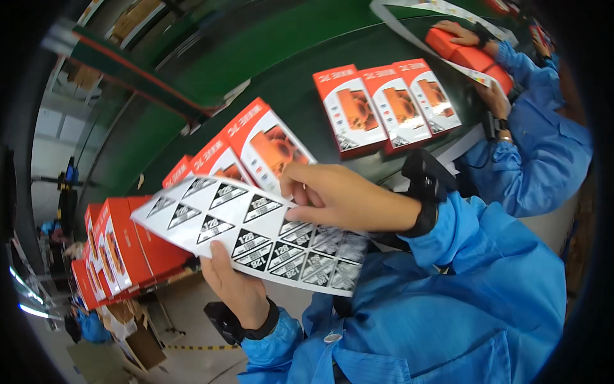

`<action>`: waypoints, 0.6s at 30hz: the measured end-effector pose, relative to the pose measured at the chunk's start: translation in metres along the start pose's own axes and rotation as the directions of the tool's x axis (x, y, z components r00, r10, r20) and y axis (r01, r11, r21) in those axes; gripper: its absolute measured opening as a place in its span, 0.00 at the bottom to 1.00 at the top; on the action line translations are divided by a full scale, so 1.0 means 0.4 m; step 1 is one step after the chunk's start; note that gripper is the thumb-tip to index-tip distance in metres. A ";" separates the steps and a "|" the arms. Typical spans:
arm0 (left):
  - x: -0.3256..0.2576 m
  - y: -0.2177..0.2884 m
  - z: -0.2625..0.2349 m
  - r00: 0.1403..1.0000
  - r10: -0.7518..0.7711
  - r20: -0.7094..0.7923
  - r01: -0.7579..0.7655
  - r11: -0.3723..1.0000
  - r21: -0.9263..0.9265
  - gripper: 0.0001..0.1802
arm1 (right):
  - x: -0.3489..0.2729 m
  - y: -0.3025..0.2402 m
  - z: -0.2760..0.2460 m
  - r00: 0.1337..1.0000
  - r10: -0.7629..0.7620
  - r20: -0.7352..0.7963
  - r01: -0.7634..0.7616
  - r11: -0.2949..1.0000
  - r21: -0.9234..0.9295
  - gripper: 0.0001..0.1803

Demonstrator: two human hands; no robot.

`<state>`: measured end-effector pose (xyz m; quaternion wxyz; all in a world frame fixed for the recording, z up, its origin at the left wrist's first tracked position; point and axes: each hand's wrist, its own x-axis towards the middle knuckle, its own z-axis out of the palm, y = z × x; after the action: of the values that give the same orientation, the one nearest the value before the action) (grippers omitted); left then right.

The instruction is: The worker is peeling stickers from a sheet and applying them to the back of smartphone boxes on a production line.

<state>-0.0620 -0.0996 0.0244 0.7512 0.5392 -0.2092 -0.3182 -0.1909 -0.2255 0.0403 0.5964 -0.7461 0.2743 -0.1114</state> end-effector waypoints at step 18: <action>-0.087 0.051 -0.278 0.933 0.143 -0.329 0.006 0.912 0.411 0.08 | 0.112 -0.040 0.428 0.688 -0.670 0.278 0.717 0.570 -0.401 0.11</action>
<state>-0.0085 0.0046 0.0078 0.6590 0.7234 -0.1517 -0.1390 -0.0652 -0.1056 0.0033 0.3119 -0.9207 -0.0506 -0.2290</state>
